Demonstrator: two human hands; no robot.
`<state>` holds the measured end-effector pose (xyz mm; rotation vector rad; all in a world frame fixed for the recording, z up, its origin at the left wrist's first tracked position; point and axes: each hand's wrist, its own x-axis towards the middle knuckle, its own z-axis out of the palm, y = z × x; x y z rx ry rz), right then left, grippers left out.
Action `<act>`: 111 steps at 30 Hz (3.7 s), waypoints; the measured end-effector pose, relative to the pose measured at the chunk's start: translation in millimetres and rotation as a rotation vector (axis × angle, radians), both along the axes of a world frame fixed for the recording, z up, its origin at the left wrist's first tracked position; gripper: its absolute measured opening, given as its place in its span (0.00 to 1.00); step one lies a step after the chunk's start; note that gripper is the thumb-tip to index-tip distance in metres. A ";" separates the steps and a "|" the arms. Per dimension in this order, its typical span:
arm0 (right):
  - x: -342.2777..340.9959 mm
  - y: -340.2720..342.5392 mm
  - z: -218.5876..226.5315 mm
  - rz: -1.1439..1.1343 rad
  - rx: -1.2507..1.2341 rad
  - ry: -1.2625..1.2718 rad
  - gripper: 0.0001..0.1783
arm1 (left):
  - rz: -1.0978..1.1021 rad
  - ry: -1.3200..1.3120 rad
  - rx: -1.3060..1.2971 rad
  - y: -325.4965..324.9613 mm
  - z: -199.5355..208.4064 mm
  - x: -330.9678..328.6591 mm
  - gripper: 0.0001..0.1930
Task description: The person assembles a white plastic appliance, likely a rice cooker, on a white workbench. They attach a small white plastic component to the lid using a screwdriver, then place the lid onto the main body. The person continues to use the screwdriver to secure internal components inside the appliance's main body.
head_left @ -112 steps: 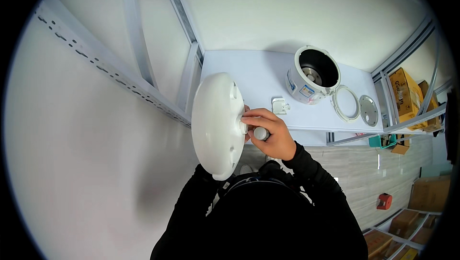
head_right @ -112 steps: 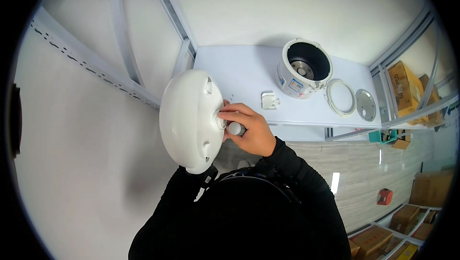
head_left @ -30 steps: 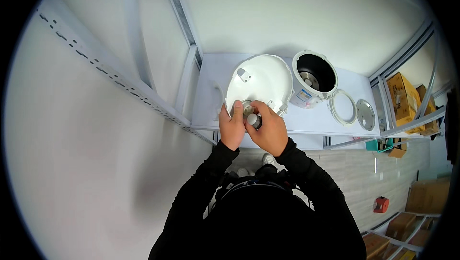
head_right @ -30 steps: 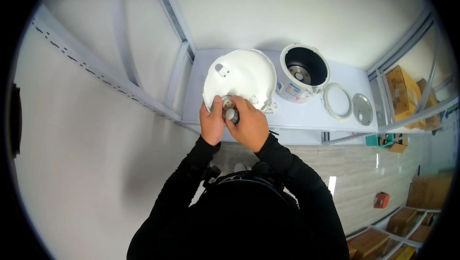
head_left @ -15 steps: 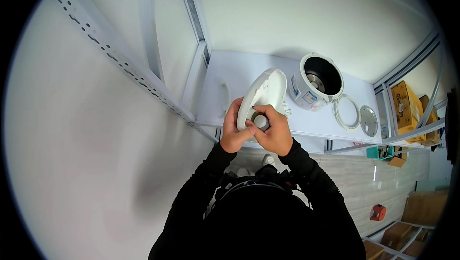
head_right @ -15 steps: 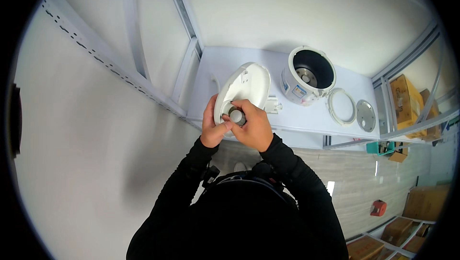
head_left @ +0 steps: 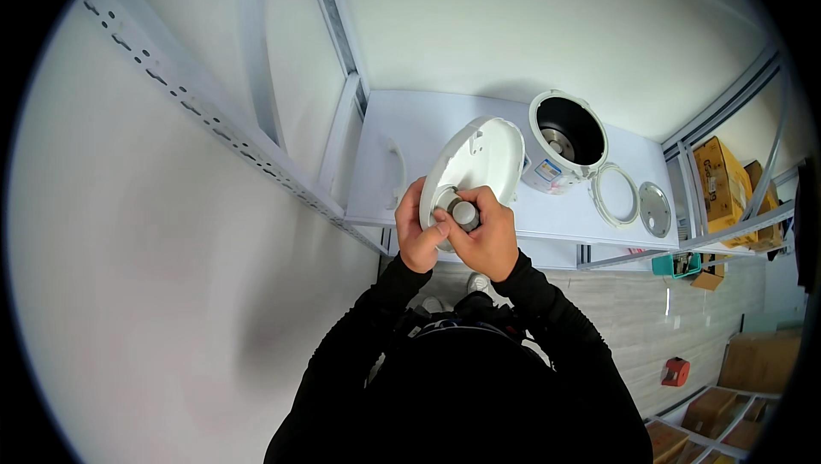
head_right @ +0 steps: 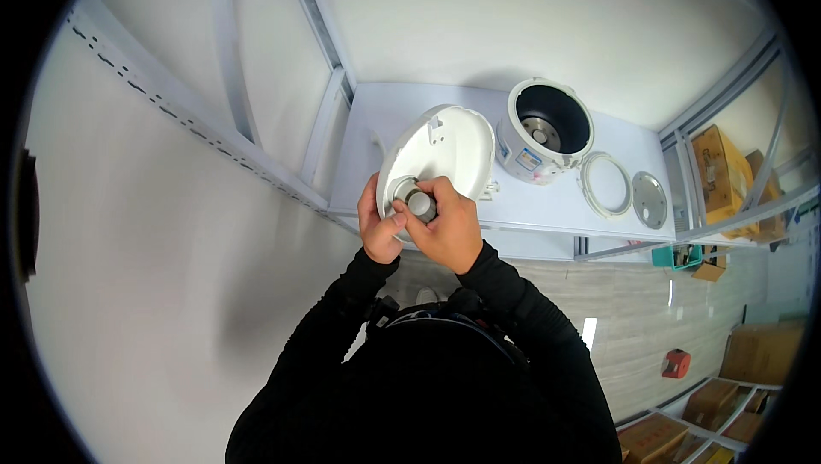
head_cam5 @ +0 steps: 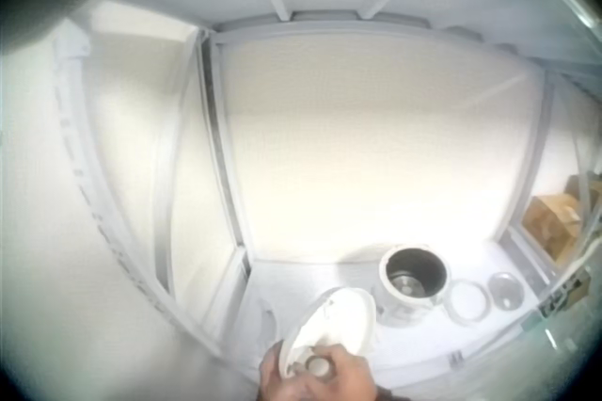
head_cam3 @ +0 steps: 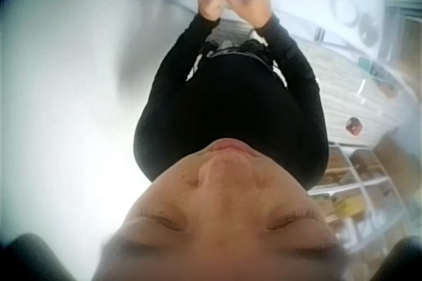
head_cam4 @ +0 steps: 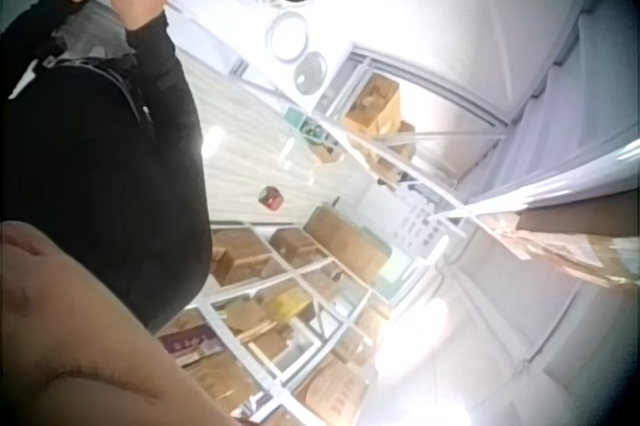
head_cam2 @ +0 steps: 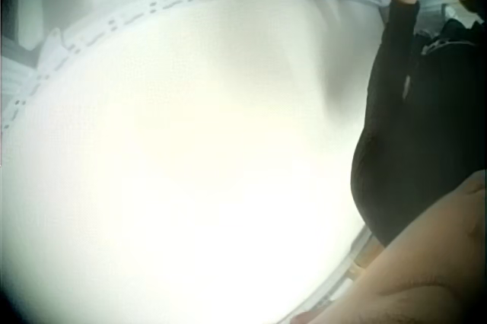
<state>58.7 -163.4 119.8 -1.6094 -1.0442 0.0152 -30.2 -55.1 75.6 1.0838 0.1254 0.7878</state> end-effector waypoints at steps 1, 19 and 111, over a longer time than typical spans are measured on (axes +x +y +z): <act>0.5 -0.2 -0.4 -0.005 0.007 -0.003 0.21 | 0.002 -0.002 0.015 -0.1 1.4 0.9 0.36; 1.0 -5.2 5.1 0.078 -0.035 0.052 0.21 | 0.003 -0.012 0.127 8.0 20.1 -1.9 0.34; 42.2 27.7 -48.1 -0.007 -0.271 -0.646 0.18 | -0.011 0.376 -0.403 51.9 -9.4 -0.2 0.37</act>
